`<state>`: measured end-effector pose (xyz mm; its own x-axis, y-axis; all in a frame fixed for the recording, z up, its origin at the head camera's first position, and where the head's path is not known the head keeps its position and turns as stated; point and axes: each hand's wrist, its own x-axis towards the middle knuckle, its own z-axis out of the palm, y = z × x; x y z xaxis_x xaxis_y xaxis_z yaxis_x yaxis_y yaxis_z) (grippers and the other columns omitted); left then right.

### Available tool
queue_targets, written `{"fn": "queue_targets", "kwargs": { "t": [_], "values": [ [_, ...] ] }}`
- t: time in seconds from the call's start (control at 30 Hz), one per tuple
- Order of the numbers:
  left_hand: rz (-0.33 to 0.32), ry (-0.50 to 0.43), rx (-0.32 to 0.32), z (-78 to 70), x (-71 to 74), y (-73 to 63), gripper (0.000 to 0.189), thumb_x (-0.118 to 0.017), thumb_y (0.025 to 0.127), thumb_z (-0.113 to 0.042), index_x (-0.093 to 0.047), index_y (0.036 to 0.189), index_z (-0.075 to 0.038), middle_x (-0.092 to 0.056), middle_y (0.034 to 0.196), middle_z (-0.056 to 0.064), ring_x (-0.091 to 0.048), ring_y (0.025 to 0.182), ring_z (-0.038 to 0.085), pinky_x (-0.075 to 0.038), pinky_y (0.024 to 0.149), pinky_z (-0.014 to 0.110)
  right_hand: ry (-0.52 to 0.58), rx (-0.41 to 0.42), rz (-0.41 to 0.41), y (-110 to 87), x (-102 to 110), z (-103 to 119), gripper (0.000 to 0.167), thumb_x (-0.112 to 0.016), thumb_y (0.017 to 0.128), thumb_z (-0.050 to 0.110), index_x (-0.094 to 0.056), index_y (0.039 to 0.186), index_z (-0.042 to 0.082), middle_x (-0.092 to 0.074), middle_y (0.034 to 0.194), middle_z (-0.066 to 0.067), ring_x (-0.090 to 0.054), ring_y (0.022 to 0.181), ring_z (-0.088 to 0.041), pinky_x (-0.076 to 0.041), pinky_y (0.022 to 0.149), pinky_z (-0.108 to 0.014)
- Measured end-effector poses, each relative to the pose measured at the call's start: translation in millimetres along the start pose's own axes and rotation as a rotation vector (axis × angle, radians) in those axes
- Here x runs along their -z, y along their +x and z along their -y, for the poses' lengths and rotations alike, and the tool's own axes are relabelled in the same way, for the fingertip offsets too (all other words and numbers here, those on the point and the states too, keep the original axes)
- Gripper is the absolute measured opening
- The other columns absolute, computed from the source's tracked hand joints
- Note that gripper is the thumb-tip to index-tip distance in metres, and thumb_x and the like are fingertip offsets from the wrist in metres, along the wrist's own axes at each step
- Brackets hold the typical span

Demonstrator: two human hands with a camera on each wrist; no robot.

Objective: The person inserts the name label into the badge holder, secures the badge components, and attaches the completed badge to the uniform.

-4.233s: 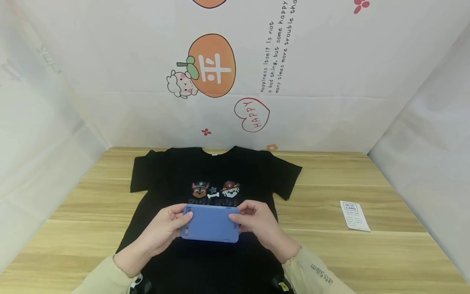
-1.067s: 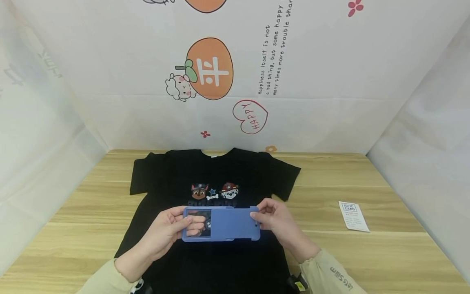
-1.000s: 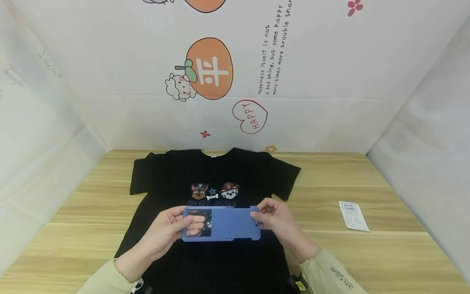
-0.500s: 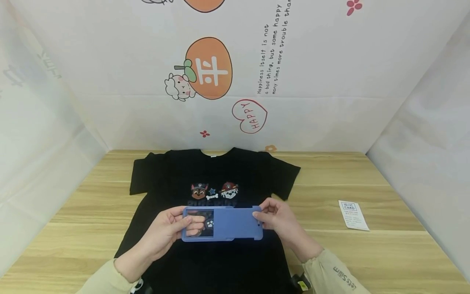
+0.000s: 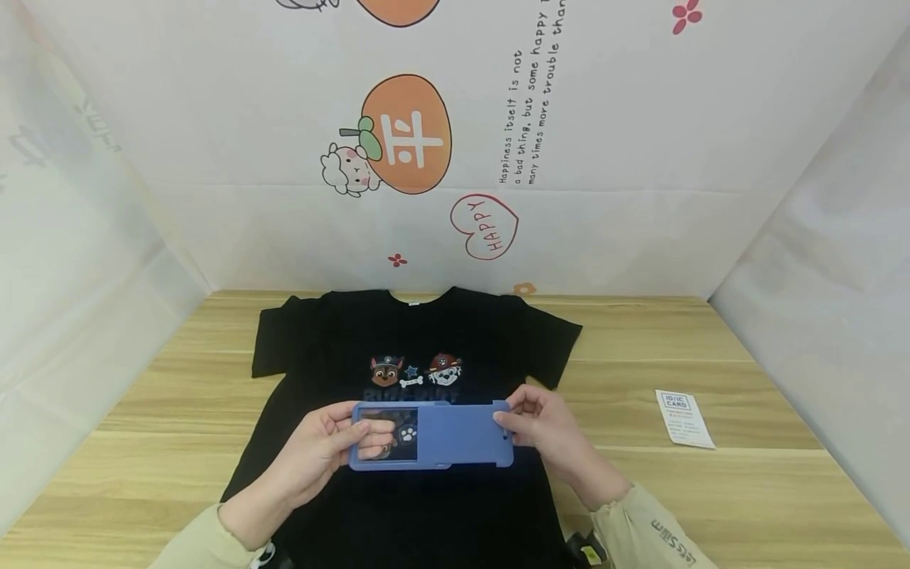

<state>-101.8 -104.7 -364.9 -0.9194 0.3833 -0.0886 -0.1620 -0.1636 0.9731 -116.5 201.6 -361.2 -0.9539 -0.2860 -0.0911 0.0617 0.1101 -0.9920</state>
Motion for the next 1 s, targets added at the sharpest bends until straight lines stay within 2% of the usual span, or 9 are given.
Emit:
{"fn": "queue_targets", "kwargs": {
  "t": [0.1,0.33,0.53,0.7,1.0],
  "values": [
    [-0.006,-0.004,0.002,0.4,2.4,-0.1,0.040,-0.053,0.096,-0.007,-0.043,0.127,0.016,-0.070,0.106,0.016,-0.070,0.088,0.009,-0.056,0.078,0.025,0.039,0.034,0.034,-0.7,3.9,-1.9,0.017,-0.059,0.091,0.005,-0.055,0.082,0.018,-0.056,0.072,0.008,-0.050,0.064,-0.005,-0.045,0.057,-0.017],
    [-0.010,-0.008,0.014,0.0,10.3,-1.1,0.041,-0.053,0.096,-0.007,-0.042,0.128,0.015,-0.071,0.105,0.013,-0.070,0.089,0.011,-0.055,0.080,0.026,0.134,0.134,0.174,-0.8,18.1,-5.7,0.021,-0.052,0.094,0.001,-0.058,0.086,0.020,-0.060,0.077,0.011,-0.054,0.068,-0.002,-0.048,0.060,-0.015],
    [-0.028,-0.021,0.000,-2.2,15.7,-2.7,0.043,-0.053,0.096,-0.008,-0.039,0.130,0.016,-0.071,0.105,0.011,-0.069,0.091,0.011,-0.055,0.081,0.026,0.204,0.174,0.261,1.0,32.7,-5.7,0.027,-0.045,0.096,-0.003,-0.060,0.089,0.019,-0.063,0.079,0.010,-0.059,0.073,-0.003,-0.052,0.065,-0.017],
    [-0.033,-0.026,-0.013,-4.3,18.7,-5.4,0.046,-0.052,0.097,-0.007,-0.036,0.132,0.017,-0.070,0.108,0.013,-0.069,0.092,0.011,-0.054,0.082,0.025,0.171,0.144,0.305,0.8,43.2,-4.1,0.026,-0.046,0.096,-0.002,-0.061,0.092,0.019,-0.062,0.082,0.010,-0.058,0.074,-0.003,-0.050,0.064,-0.017],
    [-0.031,-0.050,-0.008,-4.4,21.8,-6.7,0.048,-0.052,0.097,-0.008,-0.034,0.133,0.017,-0.071,0.107,0.009,-0.068,0.094,0.011,-0.053,0.085,0.026,0.025,0.012,0.380,1.1,57.0,-9.3,0.016,-0.051,0.096,0.005,-0.059,0.091,0.018,-0.058,0.077,0.010,-0.055,0.069,-0.002,-0.047,0.062,-0.017]
  ]
}}
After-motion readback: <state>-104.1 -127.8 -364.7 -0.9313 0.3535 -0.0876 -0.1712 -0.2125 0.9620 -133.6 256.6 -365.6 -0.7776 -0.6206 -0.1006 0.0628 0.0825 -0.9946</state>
